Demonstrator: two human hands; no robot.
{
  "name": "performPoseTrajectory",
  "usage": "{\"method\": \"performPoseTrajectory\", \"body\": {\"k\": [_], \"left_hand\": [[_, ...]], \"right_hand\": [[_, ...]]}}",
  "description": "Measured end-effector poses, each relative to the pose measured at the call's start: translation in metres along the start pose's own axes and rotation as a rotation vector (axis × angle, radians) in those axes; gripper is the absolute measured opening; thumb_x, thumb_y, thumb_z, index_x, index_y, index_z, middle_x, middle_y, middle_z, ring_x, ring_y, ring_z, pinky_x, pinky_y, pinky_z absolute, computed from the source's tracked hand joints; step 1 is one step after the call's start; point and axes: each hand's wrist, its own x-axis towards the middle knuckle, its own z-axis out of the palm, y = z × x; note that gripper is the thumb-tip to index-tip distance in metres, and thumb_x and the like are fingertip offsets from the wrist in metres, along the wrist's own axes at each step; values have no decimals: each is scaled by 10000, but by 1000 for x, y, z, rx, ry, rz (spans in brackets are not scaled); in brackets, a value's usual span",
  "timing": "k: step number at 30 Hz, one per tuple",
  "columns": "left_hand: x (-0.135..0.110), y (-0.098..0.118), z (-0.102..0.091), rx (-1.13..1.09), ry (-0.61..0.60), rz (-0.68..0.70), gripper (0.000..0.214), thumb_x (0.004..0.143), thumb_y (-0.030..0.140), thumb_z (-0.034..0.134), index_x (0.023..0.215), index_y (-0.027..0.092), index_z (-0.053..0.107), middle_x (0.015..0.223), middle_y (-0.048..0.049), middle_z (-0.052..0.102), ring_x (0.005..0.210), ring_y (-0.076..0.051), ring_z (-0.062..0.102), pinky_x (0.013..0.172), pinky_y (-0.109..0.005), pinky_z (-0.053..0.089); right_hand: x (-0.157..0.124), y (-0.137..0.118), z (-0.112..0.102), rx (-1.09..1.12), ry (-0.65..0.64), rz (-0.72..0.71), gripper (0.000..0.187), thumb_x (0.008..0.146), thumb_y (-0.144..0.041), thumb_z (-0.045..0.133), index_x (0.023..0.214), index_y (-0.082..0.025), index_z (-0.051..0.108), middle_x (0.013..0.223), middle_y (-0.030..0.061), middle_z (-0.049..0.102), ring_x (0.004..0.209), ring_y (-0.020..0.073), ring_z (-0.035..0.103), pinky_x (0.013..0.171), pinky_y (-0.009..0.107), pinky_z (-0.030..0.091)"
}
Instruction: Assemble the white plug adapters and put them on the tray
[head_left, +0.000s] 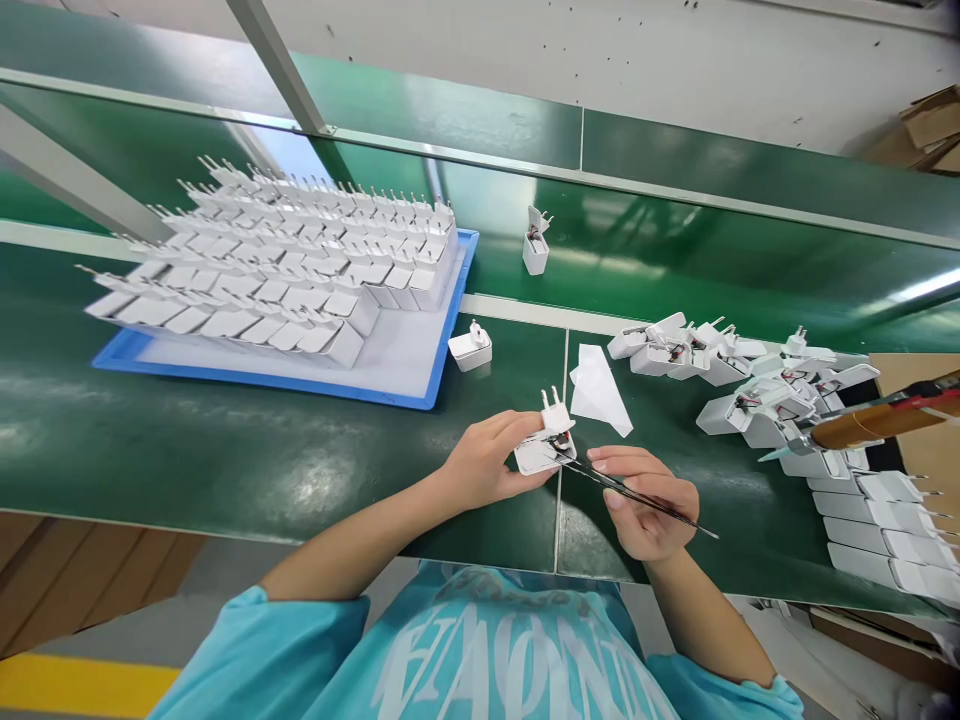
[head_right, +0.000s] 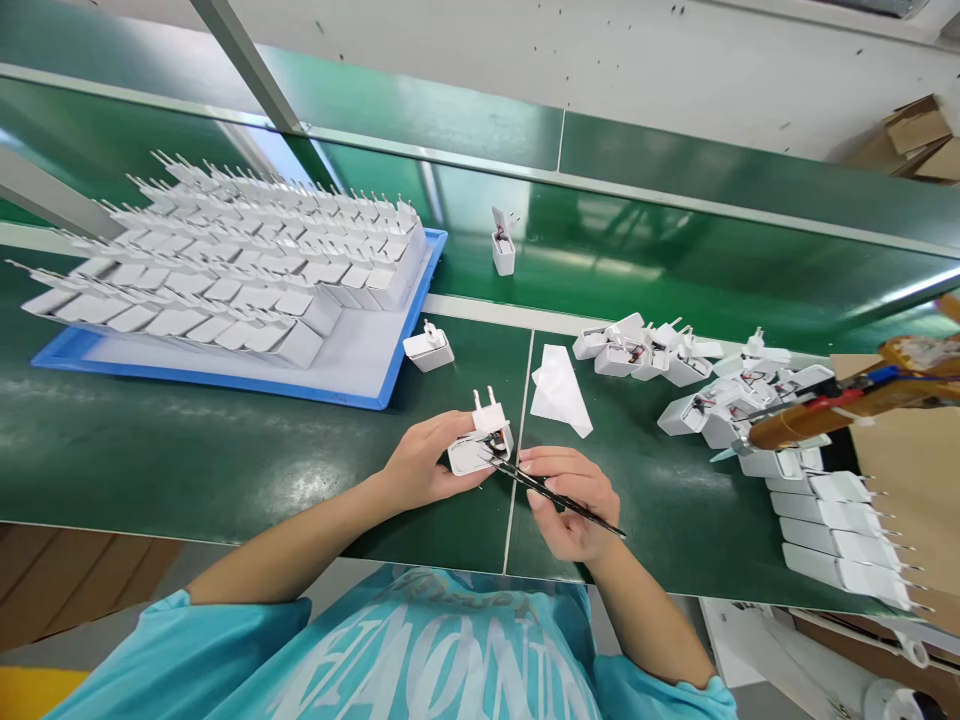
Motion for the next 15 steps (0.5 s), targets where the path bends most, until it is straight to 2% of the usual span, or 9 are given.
{"method": "performPoseTrajectory", "body": {"k": [4,9,15], "left_hand": [[-1,-1,-1,-18,-18,12,405,851,276,660,1223,185,530,969,-81,724,800,-186,708,668,-266,566],[-2,-1,0,-23,-33,22,410,835,267,664,1210,184,520,958,-81,722,796,-189,705,663,-258,560],[-4,-1,0,-32,-35,18,404,836,270,652,1207,186,515,948,-76,723,766,-180,696,644,-253,552]], "right_hand": [[1,0,-2,29,-58,0,404,755,33,590,1098,-178,609,912,82,767,947,218,734,799,393,644],[1,0,1,10,-108,11,321,758,-5,627,1024,-185,605,894,90,779,917,224,742,840,428,619],[1,1,2,-30,-133,30,286,783,-38,626,1008,-213,598,879,75,786,885,232,752,828,451,617]]}}
